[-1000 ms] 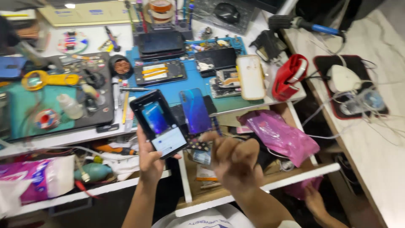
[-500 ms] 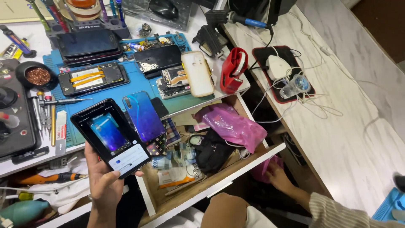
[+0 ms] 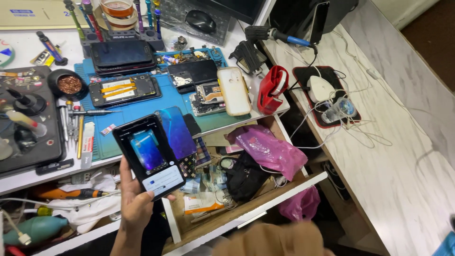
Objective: Testing the functionality of a smartphone by navigating through menus and checking settings at a repair bench
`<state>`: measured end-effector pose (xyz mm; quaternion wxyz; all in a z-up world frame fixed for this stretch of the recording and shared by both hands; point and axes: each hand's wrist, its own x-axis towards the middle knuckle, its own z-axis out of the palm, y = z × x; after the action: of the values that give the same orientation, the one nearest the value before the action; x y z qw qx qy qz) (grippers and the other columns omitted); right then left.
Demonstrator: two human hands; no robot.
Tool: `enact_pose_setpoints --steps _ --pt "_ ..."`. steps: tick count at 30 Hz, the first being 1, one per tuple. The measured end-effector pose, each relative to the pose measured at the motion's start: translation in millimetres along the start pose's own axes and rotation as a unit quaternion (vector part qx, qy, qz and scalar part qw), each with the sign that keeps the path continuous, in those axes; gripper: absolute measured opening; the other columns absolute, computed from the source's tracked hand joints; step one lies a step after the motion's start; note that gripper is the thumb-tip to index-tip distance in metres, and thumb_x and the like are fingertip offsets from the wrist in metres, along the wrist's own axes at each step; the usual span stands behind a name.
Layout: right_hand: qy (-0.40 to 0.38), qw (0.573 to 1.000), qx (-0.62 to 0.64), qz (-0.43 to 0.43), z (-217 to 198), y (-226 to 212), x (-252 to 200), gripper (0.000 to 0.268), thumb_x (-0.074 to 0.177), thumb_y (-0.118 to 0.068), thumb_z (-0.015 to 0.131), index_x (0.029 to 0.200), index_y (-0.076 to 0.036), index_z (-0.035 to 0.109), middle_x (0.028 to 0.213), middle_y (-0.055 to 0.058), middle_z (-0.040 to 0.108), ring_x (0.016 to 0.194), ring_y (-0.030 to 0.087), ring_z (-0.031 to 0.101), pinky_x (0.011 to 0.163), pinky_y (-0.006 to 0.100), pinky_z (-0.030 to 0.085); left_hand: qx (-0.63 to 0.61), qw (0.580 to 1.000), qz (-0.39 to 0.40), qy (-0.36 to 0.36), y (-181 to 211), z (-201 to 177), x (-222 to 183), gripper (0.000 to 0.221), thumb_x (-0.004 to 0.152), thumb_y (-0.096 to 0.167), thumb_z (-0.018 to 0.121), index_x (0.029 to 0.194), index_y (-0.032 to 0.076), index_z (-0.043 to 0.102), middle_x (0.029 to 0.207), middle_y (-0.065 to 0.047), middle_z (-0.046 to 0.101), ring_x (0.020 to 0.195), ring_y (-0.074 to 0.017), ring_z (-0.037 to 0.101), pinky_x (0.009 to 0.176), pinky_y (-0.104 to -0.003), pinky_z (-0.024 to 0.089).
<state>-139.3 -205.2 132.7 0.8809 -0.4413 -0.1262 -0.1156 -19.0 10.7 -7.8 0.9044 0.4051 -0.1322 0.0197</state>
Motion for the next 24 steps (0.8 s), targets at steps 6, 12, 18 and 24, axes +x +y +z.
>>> enact_pose_setpoints --steps 6,12,18,24 --pt "-0.132 0.944 -0.293 -0.078 20 79 155 0.052 0.098 -0.047 0.061 0.136 -0.015 0.044 0.140 0.009 0.048 0.132 0.030 0.052 0.113 0.047 0.048 0.049 0.998 -0.040 0.013 2 8 -10 0.103 0.075 -0.002 0.050 0.163 0.017 0.000 0.147 -0.021 0.039 0.095 -0.0341 0.065 0.052 -0.041 0.066" --pt "-0.154 0.875 -0.450 0.088 19 109 167 0.051 0.085 -0.049 0.067 0.124 -0.016 0.063 0.123 0.003 0.063 0.119 0.017 0.060 0.103 0.034 0.043 0.173 0.978 -0.114 -0.009 23 31 -3 0.102 0.071 0.002 0.048 0.162 0.019 0.005 0.140 -0.020 0.050 0.095 -0.0292 0.071 0.061 -0.036 0.068" --pt "-0.099 0.916 -0.388 0.024 1 143 169 0.043 0.075 -0.027 0.093 0.109 -0.011 0.071 0.101 0.006 0.064 0.101 0.016 0.059 0.096 0.030 0.045 0.143 0.988 -0.059 -0.027 8 19 -1 0.105 0.066 -0.002 0.053 0.163 0.012 0.013 0.123 -0.027 0.063 0.085 -0.0280 0.072 0.058 -0.036 0.069" --pt "-0.097 0.933 -0.343 0.052 1 140 171 0.051 0.081 -0.034 0.086 0.121 -0.010 0.065 0.109 0.006 0.064 0.105 0.015 0.058 0.098 0.032 0.047 0.148 0.987 -0.058 -0.025 16 24 3 0.107 0.064 -0.001 0.053 0.162 0.012 0.013 0.118 -0.027 0.065 0.081 -0.0287 0.073 0.058 -0.036 0.070"
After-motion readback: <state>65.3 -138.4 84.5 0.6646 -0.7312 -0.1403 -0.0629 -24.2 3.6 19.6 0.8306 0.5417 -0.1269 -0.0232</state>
